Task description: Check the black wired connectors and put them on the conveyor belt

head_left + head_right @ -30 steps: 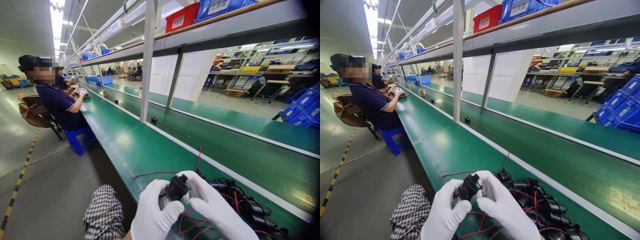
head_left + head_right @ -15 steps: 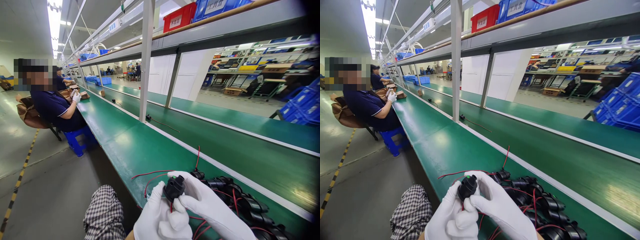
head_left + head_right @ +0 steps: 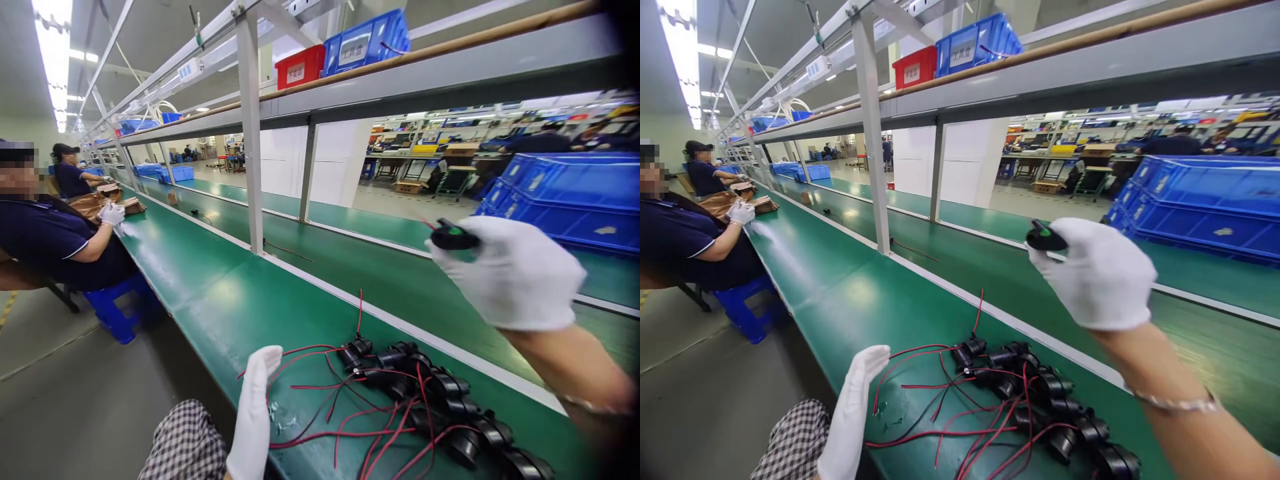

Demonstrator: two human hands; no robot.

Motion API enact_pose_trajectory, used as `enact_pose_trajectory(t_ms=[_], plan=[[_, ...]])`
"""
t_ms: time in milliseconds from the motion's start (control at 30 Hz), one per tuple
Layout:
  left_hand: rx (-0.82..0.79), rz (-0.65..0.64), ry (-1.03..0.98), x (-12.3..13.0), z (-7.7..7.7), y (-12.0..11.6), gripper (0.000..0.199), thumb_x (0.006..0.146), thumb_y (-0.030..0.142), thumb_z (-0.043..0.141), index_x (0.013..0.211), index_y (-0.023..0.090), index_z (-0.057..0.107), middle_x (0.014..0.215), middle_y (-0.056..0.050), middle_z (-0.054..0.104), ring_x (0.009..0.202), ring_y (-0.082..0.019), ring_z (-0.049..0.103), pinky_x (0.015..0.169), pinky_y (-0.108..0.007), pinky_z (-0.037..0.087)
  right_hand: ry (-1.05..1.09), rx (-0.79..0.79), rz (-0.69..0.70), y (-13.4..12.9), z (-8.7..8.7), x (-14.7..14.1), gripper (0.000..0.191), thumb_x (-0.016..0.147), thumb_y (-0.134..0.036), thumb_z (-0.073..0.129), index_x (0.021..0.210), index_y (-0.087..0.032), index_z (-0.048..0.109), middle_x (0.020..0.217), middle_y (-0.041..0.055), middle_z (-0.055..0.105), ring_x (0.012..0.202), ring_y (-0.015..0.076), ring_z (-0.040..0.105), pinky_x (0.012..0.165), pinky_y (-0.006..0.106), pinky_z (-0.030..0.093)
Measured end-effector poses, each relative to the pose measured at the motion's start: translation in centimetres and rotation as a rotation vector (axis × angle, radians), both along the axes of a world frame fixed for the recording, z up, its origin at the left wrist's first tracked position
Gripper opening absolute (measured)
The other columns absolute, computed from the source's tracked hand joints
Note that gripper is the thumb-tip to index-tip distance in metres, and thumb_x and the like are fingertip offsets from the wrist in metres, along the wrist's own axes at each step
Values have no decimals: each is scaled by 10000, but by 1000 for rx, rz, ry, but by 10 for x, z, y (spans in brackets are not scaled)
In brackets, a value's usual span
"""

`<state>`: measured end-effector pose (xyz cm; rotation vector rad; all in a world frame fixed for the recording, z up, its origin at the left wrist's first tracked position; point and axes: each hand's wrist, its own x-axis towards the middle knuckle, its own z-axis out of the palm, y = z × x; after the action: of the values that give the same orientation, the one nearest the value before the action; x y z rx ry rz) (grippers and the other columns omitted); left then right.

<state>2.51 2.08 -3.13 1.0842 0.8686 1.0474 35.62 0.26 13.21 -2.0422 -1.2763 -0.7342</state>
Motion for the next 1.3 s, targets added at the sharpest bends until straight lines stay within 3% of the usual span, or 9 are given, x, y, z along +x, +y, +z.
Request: enact_pose_trajectory(t_ms=[100, 233, 333, 433, 533, 700, 967, 1167, 1300], plan=[[12, -62, 48, -2, -17, 4, 597, 934, 669, 365, 1231, 205, 594, 1351, -104, 590, 1275, -272, 521, 1184, -468, 303, -59, -403, -45, 31, -15, 50, 145, 932, -287, 651, 974, -150, 639, 958, 56, 641, 910, 228, 619, 821, 395, 503], [29, -222, 44, -1, -54, 14, 654, 885, 724, 405, 1135, 180, 668, 1246, -136, 658, 1185, -315, 593, 1098, -498, 425, 37, -807, -121, 59, -76, 87, 181, 965, -300, 660, 1023, -130, 644, 983, 38, 656, 832, 176, 649, 769, 353, 565], [26, -272, 36, -5, -77, 26, 660, 853, 748, 439, 1089, 185, 692, 1181, -135, 690, 1147, -322, 620, 1068, -499, 457, 111, -958, -145, 64, -109, 99, 212, 970, -305, 656, 1096, -135, 634, 1049, 52, 654, 867, 185, 656, 772, 357, 576], [28, -257, 65, -8, -85, 33, 669, 849, 761, 424, 1065, 191, 698, 1165, -130, 699, 1128, -318, 631, 1061, -497, 465, 139, -996, -117, 60, -121, 89, 249, 982, -329, 634, 1144, -140, 621, 1115, 70, 642, 946, 212, 648, 834, 401, 562], [77, -270, 95, -3, -78, 30, 636, 889, 723, 387, 1106, 199, 676, 1201, -123, 685, 1150, -301, 620, 1069, -476, 460, 148, -992, 18, 50, -128, 55, 305, 1006, -418, 572, 1149, -154, 620, 1107, 73, 648, 962, 218, 642, 882, 426, 532], [113, -274, 139, 10, -50, 18, 629, 911, 700, 363, 1075, 174, 666, 1176, -136, 686, 1099, -289, 640, 1032, -464, 488, 224, -1097, 275, 33, -147, -6, 366, 998, -499, 558, 1082, -154, 646, 922, 39, 682, 795, 181, 660, 795, 379, 551], [148, -252, 199, 4, -5, 6, 467, 978, 561, 351, 1106, 197, 613, 1200, -95, 653, 1154, -235, 595, 1089, -411, 426, 251, -1091, 367, 32, -145, -16, 332, 972, -453, 622, 1128, -161, 648, 1068, 65, 679, 928, 210, 662, 871, 419, 545], [293, -165, 322, 7, 6, 18, 378, 974, 498, 385, 1056, 220, 627, 1164, -71, 653, 1145, -224, 579, 1068, -401, 411, 184, -868, 303, 30, -133, -29, 347, 917, -368, 690, 1188, -161, 623, 1100, 82, 670, 972, 238, 650, 888, 442, 530], [351, -151, 357, 14, 17, 30, 344, 969, 440, 403, 1048, 215, 652, 1141, -72, 666, 1122, -229, 585, 1048, -404, 416, 159, -628, 407, 24, -112, -47, 387, 831, -295, 725, 1166, -125, 634, 1019, 119, 671, 950, 292, 642, 885, 463, 516]])
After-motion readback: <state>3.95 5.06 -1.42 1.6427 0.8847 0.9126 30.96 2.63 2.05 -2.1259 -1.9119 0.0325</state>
